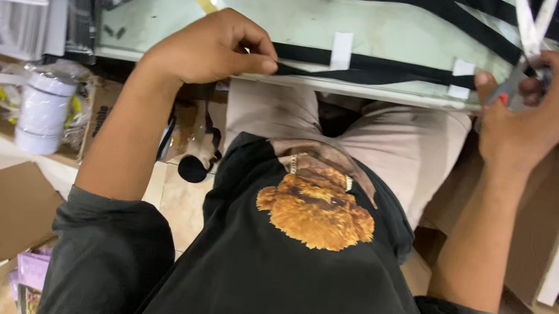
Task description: The person uses scissors to cut black fabric straps into uniform lengths on a workbench. They repeatedly measure, cut, and set aside the pieces, maintaining a consistent workflow throughout the clip.
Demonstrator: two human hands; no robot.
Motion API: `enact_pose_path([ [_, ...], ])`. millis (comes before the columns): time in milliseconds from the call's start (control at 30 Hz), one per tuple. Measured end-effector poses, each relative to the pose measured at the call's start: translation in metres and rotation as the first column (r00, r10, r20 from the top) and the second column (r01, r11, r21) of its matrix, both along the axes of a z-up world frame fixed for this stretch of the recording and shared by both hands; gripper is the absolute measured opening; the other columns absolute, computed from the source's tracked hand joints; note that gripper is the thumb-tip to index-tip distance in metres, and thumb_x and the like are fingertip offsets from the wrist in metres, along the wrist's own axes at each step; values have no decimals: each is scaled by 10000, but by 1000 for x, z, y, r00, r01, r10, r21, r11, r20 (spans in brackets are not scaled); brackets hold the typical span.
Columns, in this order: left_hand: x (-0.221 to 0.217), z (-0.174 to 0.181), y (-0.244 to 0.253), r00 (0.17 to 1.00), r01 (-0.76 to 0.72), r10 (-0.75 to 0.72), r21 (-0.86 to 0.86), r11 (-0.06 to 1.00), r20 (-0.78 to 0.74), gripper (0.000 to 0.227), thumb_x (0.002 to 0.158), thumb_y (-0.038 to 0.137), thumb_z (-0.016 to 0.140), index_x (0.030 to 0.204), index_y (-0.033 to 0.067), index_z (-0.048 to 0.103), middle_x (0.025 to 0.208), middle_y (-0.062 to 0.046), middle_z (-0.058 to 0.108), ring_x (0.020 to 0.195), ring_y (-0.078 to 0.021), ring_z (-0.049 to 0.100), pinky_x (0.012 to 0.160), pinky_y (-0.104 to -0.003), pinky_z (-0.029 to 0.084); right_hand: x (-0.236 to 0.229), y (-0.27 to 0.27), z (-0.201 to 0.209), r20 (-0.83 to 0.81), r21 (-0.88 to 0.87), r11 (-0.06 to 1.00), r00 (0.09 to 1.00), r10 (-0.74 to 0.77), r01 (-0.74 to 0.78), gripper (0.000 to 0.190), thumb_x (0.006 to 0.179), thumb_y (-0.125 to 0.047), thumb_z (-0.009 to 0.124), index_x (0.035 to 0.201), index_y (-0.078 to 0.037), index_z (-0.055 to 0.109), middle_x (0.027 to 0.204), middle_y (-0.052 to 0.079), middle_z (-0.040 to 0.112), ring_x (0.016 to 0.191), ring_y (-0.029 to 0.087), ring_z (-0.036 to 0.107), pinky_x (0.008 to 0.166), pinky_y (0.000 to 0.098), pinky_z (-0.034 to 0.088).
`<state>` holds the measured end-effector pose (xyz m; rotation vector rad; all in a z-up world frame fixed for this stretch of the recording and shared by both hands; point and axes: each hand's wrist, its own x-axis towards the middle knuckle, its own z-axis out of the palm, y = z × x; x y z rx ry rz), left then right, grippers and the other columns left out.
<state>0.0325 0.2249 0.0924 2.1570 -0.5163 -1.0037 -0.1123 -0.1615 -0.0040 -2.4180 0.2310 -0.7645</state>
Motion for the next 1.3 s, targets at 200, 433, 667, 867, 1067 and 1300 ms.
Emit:
enact_pose_path([
  [200,8,-35,42,965,-237,240,-46,970,106,111,991,203,723,956,120,788,912,23,775,847,-70,689,805,-262,525,0,-2,-2,-68,-16,1000,997,-27,26,531,890,-23,1009,1256,-42,624,1111,54,623,812,200,580,880,406,347],
  [433,6,-56,49,873,-345,389,-192,919,293,102,943,72,731,869,102,794,817,-18,763,742,-98,699,699,-252,582,-3,-1,-3,-61,-13,1000,998,3,-3,505,935,-1,1005,1272,-5,629,1087,98,599,810,212,535,859,394,401],
  [667,2,-63,49,847,-340,355,-111,934,397,111,912,91,677,871,101,779,864,-20,761,812,-133,687,745,-297,559,-3,-6,-11,-88,-51,998,995,-51,47,528,889,-111,1013,1254,-49,636,1004,63,592,771,195,540,907,420,375],
  [867,0,-55,34,804,-283,205,55,958,559,120,988,70,551,901,58,633,822,-98,653,613,-258,564,528,-429,428,-7,2,5,38,6,998,997,67,-68,473,931,128,939,1285,102,626,1175,178,596,832,259,519,680,366,451],
  [1067,20,-34,-4,703,-186,500,-547,816,506,179,1074,131,423,903,125,476,804,9,451,754,-139,410,688,-338,337,-27,65,42,19,252,968,1000,-10,5,397,977,19,841,1268,-46,579,953,54,399,791,154,331,677,317,291],
  [1300,6,-28,-62,866,-195,469,-746,637,174,179,1064,234,511,895,179,488,706,65,354,640,-66,334,584,-277,304,-3,139,24,-238,766,591,743,626,-252,552,825,-461,758,1279,-167,650,924,-22,654,786,88,613,761,242,516],
])
